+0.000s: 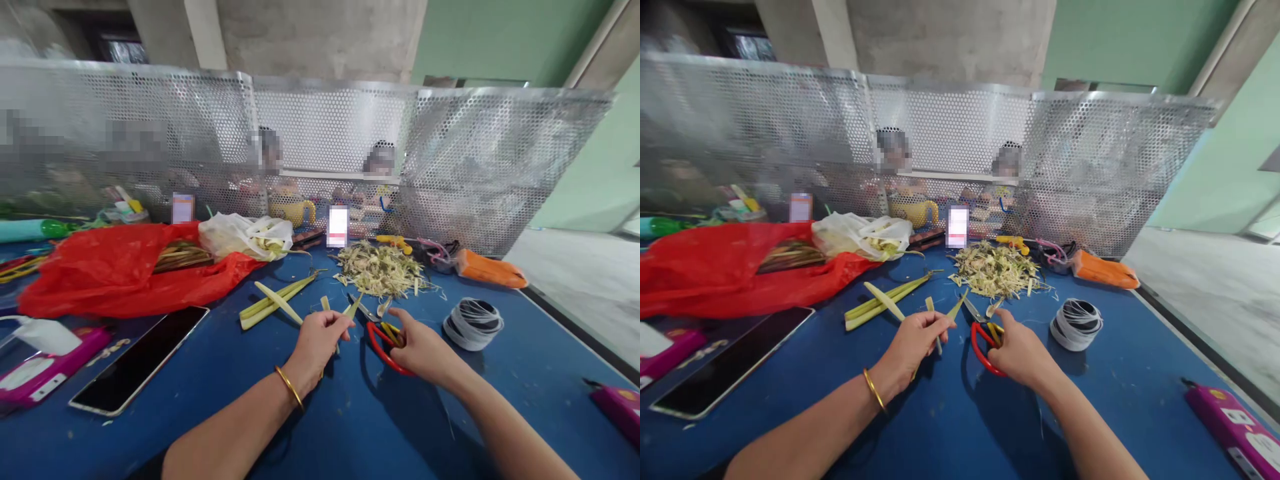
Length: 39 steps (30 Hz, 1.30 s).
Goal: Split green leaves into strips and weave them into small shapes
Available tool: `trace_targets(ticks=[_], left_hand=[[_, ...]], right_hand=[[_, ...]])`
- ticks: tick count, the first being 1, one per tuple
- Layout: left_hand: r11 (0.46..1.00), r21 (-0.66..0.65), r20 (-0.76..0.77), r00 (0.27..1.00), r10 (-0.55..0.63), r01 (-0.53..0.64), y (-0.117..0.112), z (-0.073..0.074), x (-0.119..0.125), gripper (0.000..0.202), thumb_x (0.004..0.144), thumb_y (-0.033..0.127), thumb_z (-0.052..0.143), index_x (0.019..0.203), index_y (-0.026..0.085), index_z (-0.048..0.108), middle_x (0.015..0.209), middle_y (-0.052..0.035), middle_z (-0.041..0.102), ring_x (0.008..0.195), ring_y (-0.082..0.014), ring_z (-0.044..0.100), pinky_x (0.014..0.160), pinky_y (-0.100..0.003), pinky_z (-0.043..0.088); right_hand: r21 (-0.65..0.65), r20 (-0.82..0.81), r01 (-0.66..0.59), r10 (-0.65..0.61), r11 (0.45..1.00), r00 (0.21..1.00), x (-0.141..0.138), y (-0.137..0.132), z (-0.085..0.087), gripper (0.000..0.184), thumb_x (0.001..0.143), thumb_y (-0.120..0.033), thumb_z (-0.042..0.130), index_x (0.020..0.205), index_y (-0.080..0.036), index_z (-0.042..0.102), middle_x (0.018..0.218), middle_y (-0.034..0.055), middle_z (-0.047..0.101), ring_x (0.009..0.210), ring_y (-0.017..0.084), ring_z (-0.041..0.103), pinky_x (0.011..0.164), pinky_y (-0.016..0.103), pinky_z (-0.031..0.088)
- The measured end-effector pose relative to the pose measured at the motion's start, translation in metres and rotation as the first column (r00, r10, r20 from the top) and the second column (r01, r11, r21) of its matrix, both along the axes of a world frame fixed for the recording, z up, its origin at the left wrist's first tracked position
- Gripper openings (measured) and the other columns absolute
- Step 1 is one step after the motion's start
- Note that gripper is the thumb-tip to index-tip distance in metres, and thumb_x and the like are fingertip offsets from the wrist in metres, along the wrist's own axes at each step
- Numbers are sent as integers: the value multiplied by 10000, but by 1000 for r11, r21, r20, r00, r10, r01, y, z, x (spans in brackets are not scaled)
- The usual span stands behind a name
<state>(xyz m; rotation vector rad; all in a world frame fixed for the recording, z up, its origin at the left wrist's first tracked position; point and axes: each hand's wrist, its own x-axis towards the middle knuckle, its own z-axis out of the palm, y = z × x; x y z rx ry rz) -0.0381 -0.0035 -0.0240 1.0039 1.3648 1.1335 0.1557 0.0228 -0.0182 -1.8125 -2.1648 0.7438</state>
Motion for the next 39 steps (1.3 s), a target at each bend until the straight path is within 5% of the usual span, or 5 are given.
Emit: trace_targets(ticks=[4,10,16,21,39], left_hand=[[1000,0,83,996,21,-22,4,0,-2,210,720,318,616,707,116,671,536,28,539,355,-21,313,379,-181,191],[998,-12,158,986,58,-57,7,1,-6,176,708,284,627,700,113,671,541,29,541,350,-15,311,372,-178,185],[995,27,216,973,83,-91,12,0,-10,200,688,306,666,717,108,672,560,25,553,367,-11,297,378,-174,170],[988,40,207,969,138,-149,14,1,-11,199,669,303,680,671,105,659,539,17,552,382,-19,305,392,-181,174],[998,48,75,997,31,-34,16,-4,-15,205,717,312,608,673,123,675,523,31,498,395,-31,274,408,-206,140]], right_hand=[[-164,-361,126,-179,978,915,0,0,9,611,664,-251,662,1236,-104,504,555,-51,523,470,117,470,450,227,319],[-278,-755,-77,-168,958,633,-5,-14,28,400,646,-287,670,1007,-152,561,626,-57,488,465,70,405,461,223,361],[-170,-666,-107,-34,980,745,-1,-12,27,590,663,-364,722,1175,-183,492,725,-39,504,637,119,467,601,249,398],[-149,-554,-222,105,964,826,3,-13,23,515,666,-314,732,1122,-207,519,729,-55,470,646,111,410,603,236,361],[-172,-481,-253,142,952,865,0,-14,28,548,704,-485,680,1142,-156,663,865,35,647,811,207,546,697,282,439]])
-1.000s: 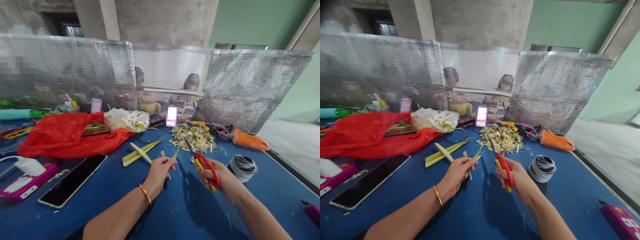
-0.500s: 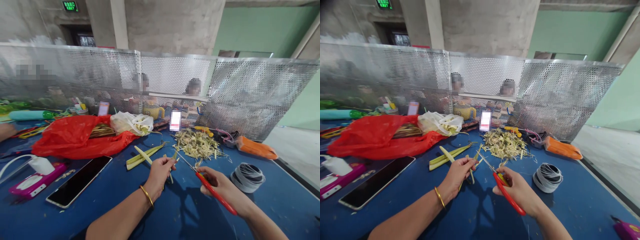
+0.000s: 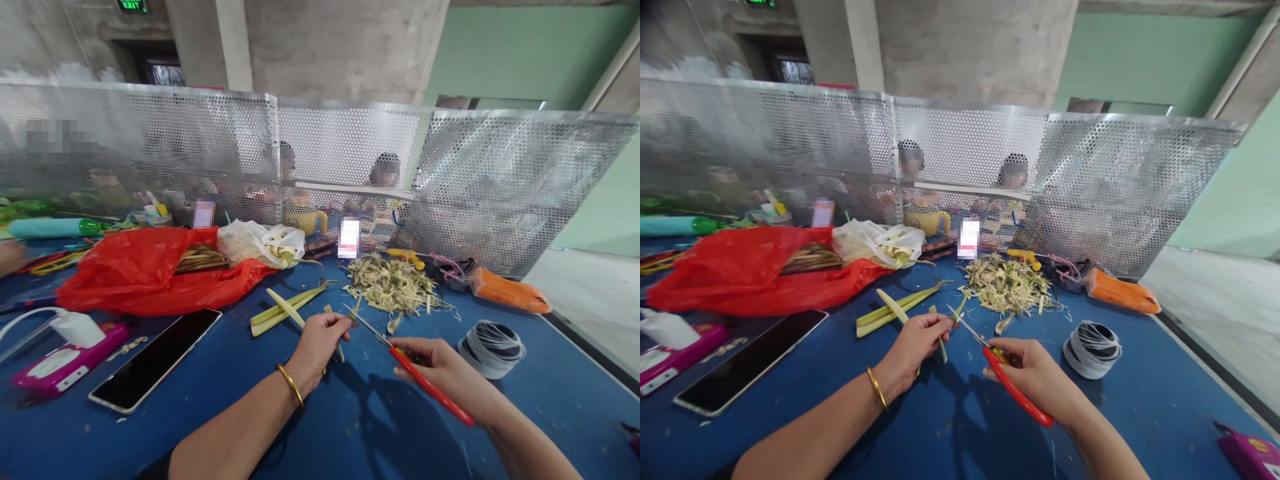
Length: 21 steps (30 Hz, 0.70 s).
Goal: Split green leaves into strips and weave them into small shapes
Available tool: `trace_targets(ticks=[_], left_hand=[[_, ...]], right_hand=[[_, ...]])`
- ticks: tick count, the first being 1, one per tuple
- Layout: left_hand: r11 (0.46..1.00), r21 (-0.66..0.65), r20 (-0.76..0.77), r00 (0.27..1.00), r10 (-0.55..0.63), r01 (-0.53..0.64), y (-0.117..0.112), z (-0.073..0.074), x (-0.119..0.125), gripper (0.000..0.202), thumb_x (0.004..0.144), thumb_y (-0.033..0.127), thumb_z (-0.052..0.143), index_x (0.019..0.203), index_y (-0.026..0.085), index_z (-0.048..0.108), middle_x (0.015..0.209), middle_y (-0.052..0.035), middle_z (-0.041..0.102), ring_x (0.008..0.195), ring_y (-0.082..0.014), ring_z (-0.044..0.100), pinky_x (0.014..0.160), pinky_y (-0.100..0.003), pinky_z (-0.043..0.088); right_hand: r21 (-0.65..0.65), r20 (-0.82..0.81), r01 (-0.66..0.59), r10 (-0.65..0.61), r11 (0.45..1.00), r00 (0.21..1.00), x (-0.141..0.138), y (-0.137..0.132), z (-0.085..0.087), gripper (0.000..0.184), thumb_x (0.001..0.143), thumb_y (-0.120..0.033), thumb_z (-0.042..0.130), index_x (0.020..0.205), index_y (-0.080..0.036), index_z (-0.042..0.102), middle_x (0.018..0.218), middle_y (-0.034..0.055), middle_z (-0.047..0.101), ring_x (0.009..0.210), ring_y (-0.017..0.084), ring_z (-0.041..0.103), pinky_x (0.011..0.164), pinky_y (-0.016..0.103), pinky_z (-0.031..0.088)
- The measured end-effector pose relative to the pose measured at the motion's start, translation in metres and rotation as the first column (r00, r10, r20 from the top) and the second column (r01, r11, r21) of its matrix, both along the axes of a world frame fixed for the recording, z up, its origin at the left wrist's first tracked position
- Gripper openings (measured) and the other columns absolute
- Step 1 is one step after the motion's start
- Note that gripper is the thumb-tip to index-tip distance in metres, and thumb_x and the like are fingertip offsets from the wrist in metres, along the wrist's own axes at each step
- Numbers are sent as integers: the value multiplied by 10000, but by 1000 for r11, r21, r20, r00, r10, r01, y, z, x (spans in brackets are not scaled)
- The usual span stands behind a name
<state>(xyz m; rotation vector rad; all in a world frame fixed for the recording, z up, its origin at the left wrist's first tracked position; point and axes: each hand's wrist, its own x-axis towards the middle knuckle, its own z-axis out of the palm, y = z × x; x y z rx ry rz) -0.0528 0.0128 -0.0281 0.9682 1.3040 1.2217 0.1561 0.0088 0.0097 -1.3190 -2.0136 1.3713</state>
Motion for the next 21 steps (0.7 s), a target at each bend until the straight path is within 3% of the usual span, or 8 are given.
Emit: trace_targets(ticks=[3,6,9,11,14,18,20,21], left_hand=[[1000,-15,42,999,2,-1,-1,4,1,218,698,328,638,706,115,687,543,30,511,388,-21,265,400,-203,127],[999,-36,114,993,-13,17,-4,8,2,256,698,363,652,755,117,692,571,24,538,382,-17,275,391,-194,138],[995,-53,188,979,-77,89,-8,11,3,208,712,301,635,803,121,688,662,-10,607,416,-29,371,388,-180,212],[988,-61,210,969,-127,142,-11,13,4,183,712,239,624,842,122,681,740,-38,654,460,-38,438,405,-170,269],[983,-76,189,971,-148,165,-15,14,7,199,724,225,624,899,132,647,830,-69,700,495,-50,505,425,-165,322],[987,-48,106,984,-146,152,-18,13,11,177,733,231,625,882,139,597,832,-79,721,493,-66,546,425,-169,352],[988,-24,54,987,-150,152,-20,13,13,161,733,224,623,866,141,583,788,-73,721,468,-68,537,406,-168,339],[988,-14,27,988,-151,151,-21,13,15,157,732,220,623,860,141,579,761,-67,719,450,-68,526,398,-168,331]], right_hand=[[45,22,9,-10,999,1000,1,2,-1,533,729,-508,643,1120,-147,666,864,33,665,774,196,571,666,268,438],[195,138,131,-159,972,978,4,9,-6,527,767,-510,590,1161,-162,631,834,33,684,727,201,603,629,273,432],[473,396,157,-368,867,841,7,15,-12,455,818,-430,532,1186,-170,599,874,80,705,794,260,637,653,314,416],[551,531,92,-434,829,728,7,17,-17,441,829,-364,514,1212,-150,560,910,125,707,842,297,648,647,323,398],[542,634,27,-430,840,643,4,16,-22,446,813,-309,548,1218,-125,511,888,150,703,828,308,664,607,308,381],[545,709,-149,-359,825,606,2,11,-25,258,829,-247,539,1059,-141,589,887,143,670,770,289,663,580,303,378],[569,689,-160,-362,806,628,2,9,-23,190,847,-246,516,967,-162,638,915,138,654,780,273,652,598,304,392],[590,633,-122,-363,799,684,0,8,-22,197,861,-269,504,954,-176,651,942,129,651,801,263,646,622,304,404]])
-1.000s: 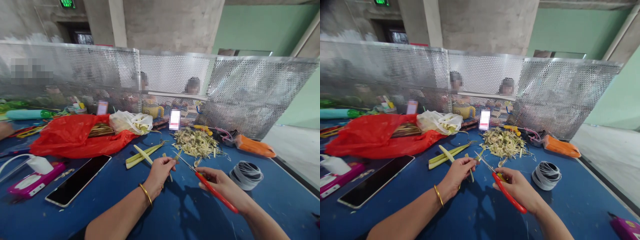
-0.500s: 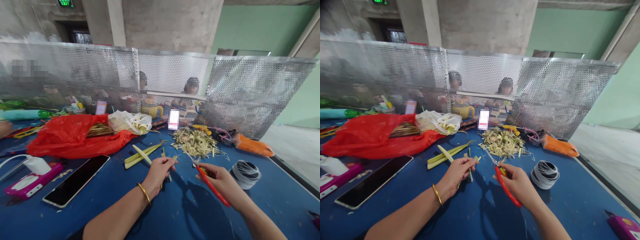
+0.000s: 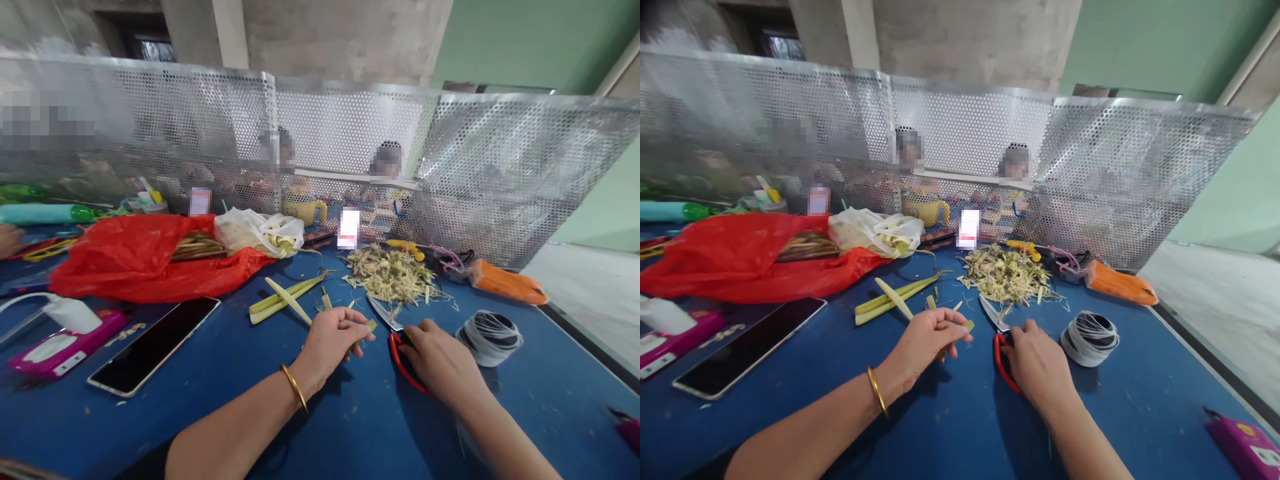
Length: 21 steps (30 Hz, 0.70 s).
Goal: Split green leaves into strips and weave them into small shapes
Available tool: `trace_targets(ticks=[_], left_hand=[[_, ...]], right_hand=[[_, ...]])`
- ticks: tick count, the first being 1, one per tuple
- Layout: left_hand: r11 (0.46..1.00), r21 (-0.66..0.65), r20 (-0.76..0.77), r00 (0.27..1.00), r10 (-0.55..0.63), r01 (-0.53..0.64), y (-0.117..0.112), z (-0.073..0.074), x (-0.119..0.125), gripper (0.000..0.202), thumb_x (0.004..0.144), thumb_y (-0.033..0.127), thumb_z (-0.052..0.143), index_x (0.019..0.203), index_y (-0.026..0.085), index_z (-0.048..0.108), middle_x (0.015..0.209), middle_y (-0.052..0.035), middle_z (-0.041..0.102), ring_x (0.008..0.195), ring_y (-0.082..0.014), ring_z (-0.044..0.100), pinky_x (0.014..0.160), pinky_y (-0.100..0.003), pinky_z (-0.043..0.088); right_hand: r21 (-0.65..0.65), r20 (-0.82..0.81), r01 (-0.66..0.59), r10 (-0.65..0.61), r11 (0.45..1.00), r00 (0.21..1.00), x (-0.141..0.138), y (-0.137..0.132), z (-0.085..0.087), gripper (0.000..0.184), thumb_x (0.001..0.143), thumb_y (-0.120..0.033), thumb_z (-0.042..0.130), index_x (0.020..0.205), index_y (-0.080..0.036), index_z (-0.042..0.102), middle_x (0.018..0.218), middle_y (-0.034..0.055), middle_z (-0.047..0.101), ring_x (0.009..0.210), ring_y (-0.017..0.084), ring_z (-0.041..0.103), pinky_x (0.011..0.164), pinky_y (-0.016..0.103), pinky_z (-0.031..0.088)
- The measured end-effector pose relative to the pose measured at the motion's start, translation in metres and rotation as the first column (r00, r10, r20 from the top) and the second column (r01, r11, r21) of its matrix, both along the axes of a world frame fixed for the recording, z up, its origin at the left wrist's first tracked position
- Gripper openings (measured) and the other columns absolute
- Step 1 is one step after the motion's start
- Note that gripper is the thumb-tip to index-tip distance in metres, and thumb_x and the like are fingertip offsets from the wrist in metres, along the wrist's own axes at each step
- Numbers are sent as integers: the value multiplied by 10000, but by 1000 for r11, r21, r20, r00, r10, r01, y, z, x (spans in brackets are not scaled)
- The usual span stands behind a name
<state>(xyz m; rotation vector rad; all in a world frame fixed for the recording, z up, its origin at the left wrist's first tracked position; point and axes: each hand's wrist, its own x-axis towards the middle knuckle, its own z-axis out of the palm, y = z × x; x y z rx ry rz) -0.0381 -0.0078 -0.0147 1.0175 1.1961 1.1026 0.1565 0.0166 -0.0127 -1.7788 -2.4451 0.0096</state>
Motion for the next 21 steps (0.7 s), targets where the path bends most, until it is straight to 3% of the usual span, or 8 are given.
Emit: trace_targets(ticks=[2,4,6,9,11,14,19,21], left_hand=[[999,30,-44,999,-12,13,-2,-1,3,155,728,212,628,856,140,577,709,-52,711,423,-66,511,402,-173,342],[997,62,-82,996,-45,50,-4,-2,5,170,716,206,643,860,139,581,654,-30,695,414,-70,511,434,-182,380],[993,76,-114,990,-82,91,-5,-4,6,195,708,204,652,881,139,591,631,-18,686,421,-78,526,460,-190,404],[990,42,-129,983,-128,134,-6,-6,6,191,702,211,651,876,143,614,678,-35,705,443,-89,550,450,-187,387],[986,30,-138,978,-158,164,-5,-6,6,123,707,240,646,782,143,643,702,-50,711,458,-91,554,444,-185,369],[984,40,-183,970,-162,171,-5,-4,4,186,721,312,634,655,144,680,665,-52,698,471,-91,537,455,-188,354],[965,-3,-139,955,-261,263,-7,-2,2,228,712,335,619,758,157,753,615,-26,643,512,-99,508,455,-188,323],[959,-31,-121,951,-283,281,-8,-4,2,225,698,316,626,773,151,759,546,-2,579,495,-91,460,452,-187,308]], right_hand=[[-29,-302,-51,40,998,953,-5,-3,1,250,887,-351,481,982,-200,656,954,91,661,829,229,631,673,292,426],[-129,-619,-151,39,980,784,-13,-6,1,300,877,-432,492,976,-196,648,838,43,673,752,184,614,650,262,435],[-238,-765,-234,-33,943,643,-21,-10,-1,286,841,-440,541,839,-174,647,672,8,636,618,146,565,560,236,408],[-282,-803,-224,-102,933,587,-25,-11,-4,270,817,-400,571,682,-169,606,550,-20,563,518,114,484,500,226,356],[-237,-818,-167,-104,957,565,-20,-8,-3,274,817,-402,562,664,-176,580,518,-32,517,504,109,454,496,227,344],[-177,-836,-76,-109,981,538,-7,0,1,285,823,-428,534,667,-189,539,511,-45,475,488,106,425,484,229,328],[-87,-797,47,-98,995,596,3,5,4,298,842,-437,508,664,-199,525,506,-40,484,480,113,420,485,242,315],[-96,-821,63,-115,993,559,0,5,4,308,840,-452,515,666,-198,523,503,-36,498,481,116,442,496,245,338]])
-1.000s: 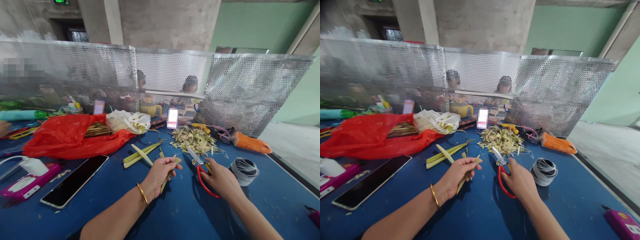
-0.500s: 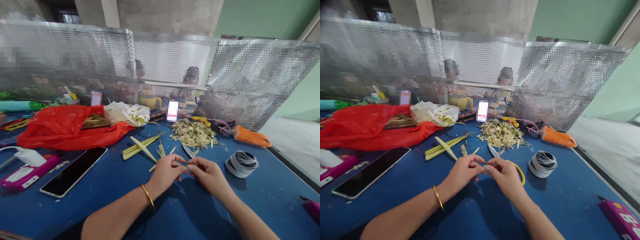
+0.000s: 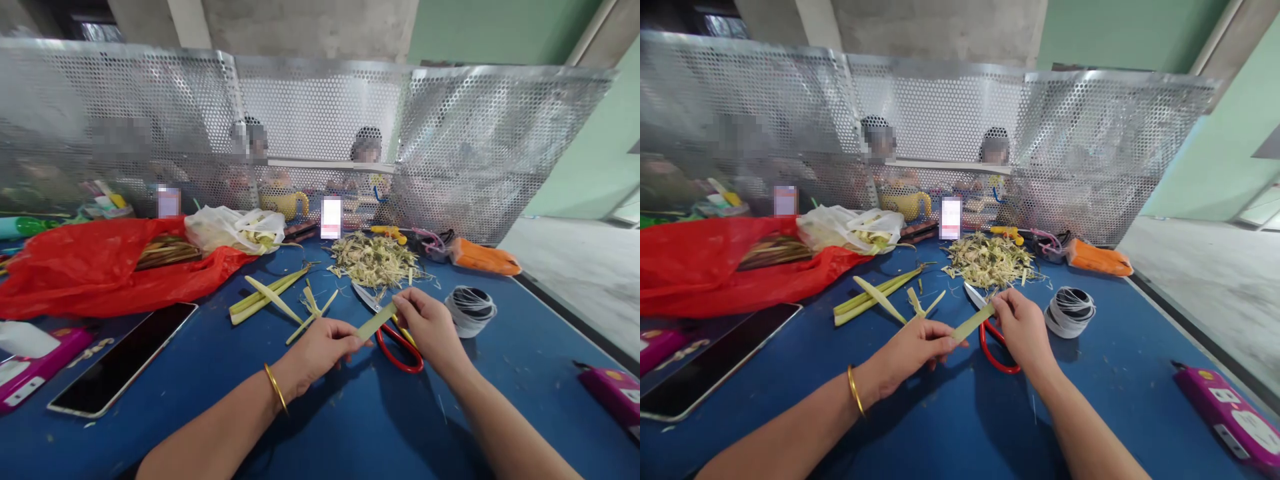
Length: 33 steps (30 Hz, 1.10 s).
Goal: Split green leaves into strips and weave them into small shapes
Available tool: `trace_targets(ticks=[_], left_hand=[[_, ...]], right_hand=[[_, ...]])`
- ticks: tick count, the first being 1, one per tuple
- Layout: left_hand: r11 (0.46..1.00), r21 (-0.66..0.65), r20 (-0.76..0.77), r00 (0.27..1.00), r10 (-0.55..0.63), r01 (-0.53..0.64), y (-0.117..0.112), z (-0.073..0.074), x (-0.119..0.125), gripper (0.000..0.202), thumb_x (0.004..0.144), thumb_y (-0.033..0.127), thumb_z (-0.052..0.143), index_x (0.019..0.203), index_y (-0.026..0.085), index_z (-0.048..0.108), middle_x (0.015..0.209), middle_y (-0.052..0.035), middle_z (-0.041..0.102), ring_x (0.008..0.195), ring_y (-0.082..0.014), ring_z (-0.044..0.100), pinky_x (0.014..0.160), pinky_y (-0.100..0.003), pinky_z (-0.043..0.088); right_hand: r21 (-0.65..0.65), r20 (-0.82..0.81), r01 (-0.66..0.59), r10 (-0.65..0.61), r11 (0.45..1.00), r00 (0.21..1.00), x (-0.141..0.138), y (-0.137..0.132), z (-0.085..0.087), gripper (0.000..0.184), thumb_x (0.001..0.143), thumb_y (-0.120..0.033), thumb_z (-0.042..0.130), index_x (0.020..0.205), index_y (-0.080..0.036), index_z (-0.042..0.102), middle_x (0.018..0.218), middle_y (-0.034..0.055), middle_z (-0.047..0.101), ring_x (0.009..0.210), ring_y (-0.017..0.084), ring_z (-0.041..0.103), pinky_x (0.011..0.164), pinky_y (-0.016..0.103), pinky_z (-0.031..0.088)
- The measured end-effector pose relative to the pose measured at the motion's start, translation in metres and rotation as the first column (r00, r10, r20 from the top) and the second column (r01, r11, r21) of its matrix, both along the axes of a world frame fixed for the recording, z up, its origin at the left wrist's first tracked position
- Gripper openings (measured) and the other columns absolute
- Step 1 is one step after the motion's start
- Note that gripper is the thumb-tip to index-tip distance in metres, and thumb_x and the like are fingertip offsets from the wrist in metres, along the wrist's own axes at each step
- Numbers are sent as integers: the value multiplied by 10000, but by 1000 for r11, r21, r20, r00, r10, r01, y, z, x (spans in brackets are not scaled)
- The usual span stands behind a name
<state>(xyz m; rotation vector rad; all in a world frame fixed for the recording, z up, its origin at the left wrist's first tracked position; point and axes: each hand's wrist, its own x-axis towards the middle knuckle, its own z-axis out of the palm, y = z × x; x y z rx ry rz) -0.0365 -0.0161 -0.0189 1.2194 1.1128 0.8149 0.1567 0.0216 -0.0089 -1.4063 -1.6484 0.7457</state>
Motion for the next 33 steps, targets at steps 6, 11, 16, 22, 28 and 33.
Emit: trace_targets(ticks=[6,11,16,22,28,33], left_hand=[[982,-70,59,982,177,-173,2,-7,4,155,625,299,691,618,146,667,515,36,524,456,-67,414,458,-196,307],[978,-114,72,981,182,-173,1,-7,7,229,587,353,734,609,146,639,550,14,568,477,-75,459,470,-201,327],[983,-141,129,983,133,-115,-1,-5,7,190,619,328,698,633,144,652,598,-14,617,494,-71,485,477,-188,339],[984,-37,60,982,179,-177,3,-2,3,88,667,221,615,679,143,653,565,7,573,499,-75,499,452,-172,349],[882,-49,185,864,469,-468,8,4,-3,180,652,300,670,725,139,634,606,4,579,486,-97,536,434,-206,419],[829,-126,270,785,557,-545,12,4,-8,286,632,381,715,617,142,558,559,25,522,459,-81,501,424,-198,395]], right_hand=[[-255,-393,-138,28,957,919,-19,-9,-1,448,671,-544,694,885,-178,548,592,-28,575,507,121,536,464,228,432],[-287,-392,-201,76,937,917,-28,-15,-10,386,615,-497,752,707,-153,603,549,-10,590,483,105,523,461,222,424],[-281,-450,-156,14,947,893,-22,-13,-8,335,683,-470,686,622,-160,574,530,1,577,465,96,508,467,224,409],[-105,-334,-75,36,992,942,-6,-2,-1,323,692,-298,659,973,-180,551,603,-57,541,504,98,493,493,223,402],[-38,-259,-324,304,945,917,-5,-12,14,123,761,-260,588,834,-199,511,615,-61,495,529,97,489,526,231,405],[-154,-146,-532,513,833,846,-11,-22,18,114,792,-268,569,780,-171,628,715,1,597,612,123,582,600,258,463]])
